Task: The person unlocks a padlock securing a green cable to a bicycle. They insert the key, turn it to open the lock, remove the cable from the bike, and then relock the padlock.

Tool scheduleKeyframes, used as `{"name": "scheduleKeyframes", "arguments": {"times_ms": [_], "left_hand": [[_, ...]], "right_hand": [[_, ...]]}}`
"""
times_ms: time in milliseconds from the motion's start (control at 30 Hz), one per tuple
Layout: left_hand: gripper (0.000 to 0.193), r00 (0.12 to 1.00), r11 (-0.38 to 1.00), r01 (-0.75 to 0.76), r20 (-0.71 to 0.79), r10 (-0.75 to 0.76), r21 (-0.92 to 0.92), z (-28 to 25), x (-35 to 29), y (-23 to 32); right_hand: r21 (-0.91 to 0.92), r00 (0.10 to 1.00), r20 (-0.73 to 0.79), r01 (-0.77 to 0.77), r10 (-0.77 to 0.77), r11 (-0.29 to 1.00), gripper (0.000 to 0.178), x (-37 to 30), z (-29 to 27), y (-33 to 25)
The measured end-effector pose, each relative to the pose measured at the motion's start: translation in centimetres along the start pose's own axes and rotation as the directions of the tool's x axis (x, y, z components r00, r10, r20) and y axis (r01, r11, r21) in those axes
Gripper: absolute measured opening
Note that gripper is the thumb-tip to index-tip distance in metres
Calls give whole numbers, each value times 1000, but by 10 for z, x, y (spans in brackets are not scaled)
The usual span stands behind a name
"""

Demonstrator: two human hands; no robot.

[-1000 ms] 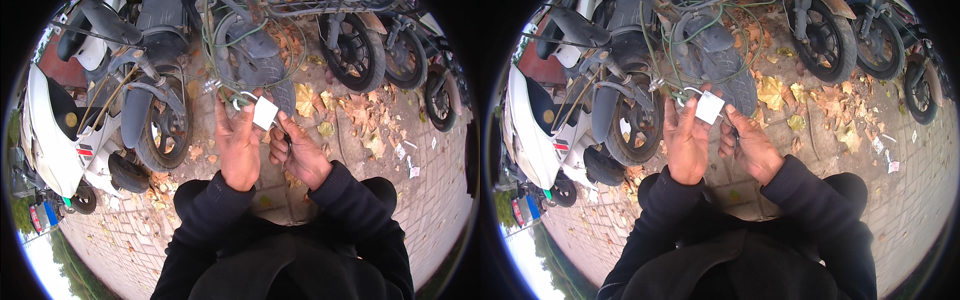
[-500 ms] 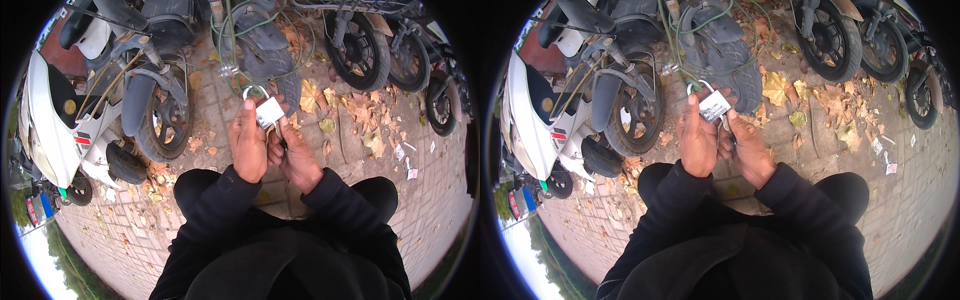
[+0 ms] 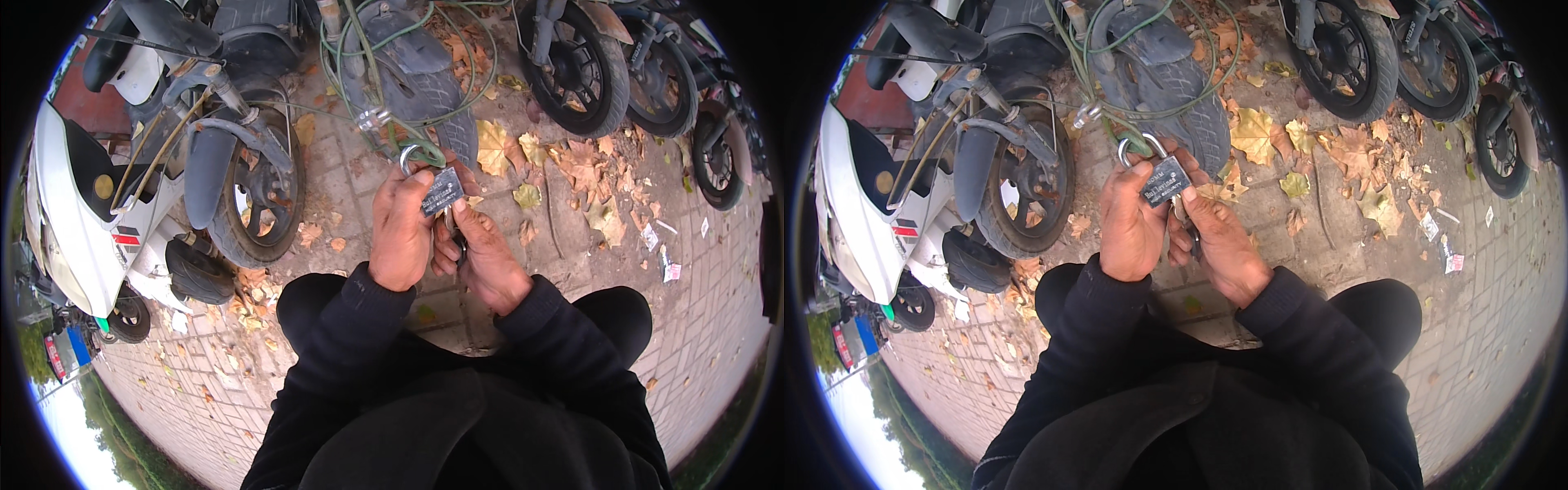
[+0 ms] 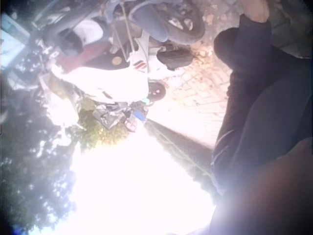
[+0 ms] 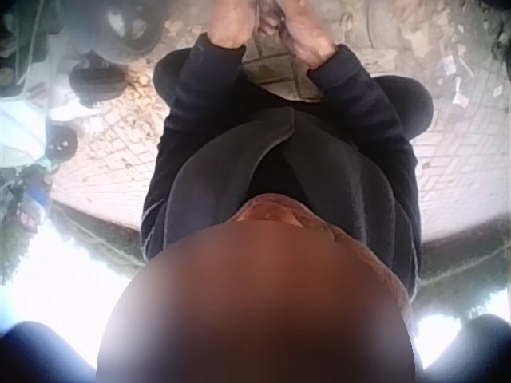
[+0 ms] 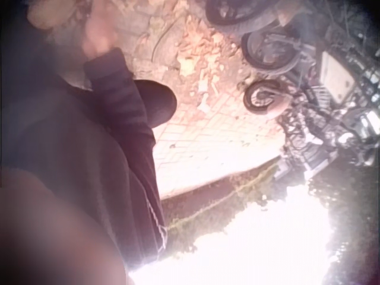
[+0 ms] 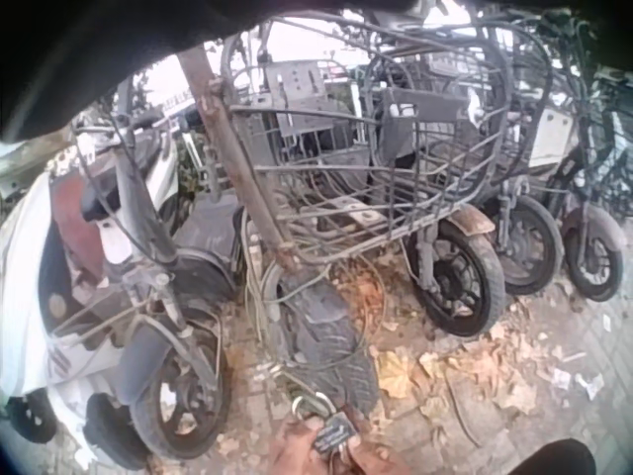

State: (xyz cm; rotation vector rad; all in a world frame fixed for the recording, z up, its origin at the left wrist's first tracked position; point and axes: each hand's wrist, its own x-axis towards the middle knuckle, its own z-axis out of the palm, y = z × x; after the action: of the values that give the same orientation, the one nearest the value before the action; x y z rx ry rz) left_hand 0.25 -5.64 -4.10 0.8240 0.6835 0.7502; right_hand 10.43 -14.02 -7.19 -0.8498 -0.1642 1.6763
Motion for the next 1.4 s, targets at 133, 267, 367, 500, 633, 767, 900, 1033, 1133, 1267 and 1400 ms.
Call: {"name": "scheduleKeyframes", "arguments": {"times_ms": [133, 267, 367, 500, 633, 767, 900, 1033, 1133, 1267, 1400], "left_hand": [[37, 996, 996, -85, 5, 85, 12, 4, 5, -12], [36, 991, 990, -131, 0, 131, 50, 6, 12, -18], [36, 991, 991, -130, -1, 130, 13, 5, 15, -22], [37, 987, 988, -152, -55, 152, 10, 6, 20, -26], [34, 979, 984, -179, -102, 179, 9, 11, 17, -28], [35, 980, 984, -177, -88, 180, 31, 14, 15, -26], [39, 972, 970, -217, -66, 225, 111, 12, 15, -27], [39, 968, 964, -230, -67, 240, 130, 6, 17, -30], [40, 965, 963, -231, -96, 245, 138, 4, 17, -33], [41, 968, 966, -232, -68, 241, 117, 4, 16, -32], [43, 979, 979, -191, -58, 196, 72, 7, 14, -28]], "right_hand": [[47, 999, 35, 30, -31, 998, 46, 2, -5, 4], [19, 998, -45, 34, -33, 999, 44, 5, -7, 2], [14, 998, -61, 28, -27, 1000, 38, 5, -6, 1], [-380, 911, -13, 377, -412, 845, 48, 3, -1, 6], [-904, 818, -16, 233, -574, 358, 70, -3, -1, 9], [-978, 717, 101, 200, -690, 65, 34, -7, -1, 2], [-960, 634, 278, 195, -721, -199, 20, -8, 3, -5], [-914, 609, 395, 183, -688, -363, 19, -6, 4, -8], [-894, 614, 436, 207, -658, -399, 19, -4, 2, -8], [-885, 581, 456, 216, -674, -413, 18, -2, 0, -10], [-895, 582, 440, 219, -684, -390, 20, -3, 0, -10]]}}
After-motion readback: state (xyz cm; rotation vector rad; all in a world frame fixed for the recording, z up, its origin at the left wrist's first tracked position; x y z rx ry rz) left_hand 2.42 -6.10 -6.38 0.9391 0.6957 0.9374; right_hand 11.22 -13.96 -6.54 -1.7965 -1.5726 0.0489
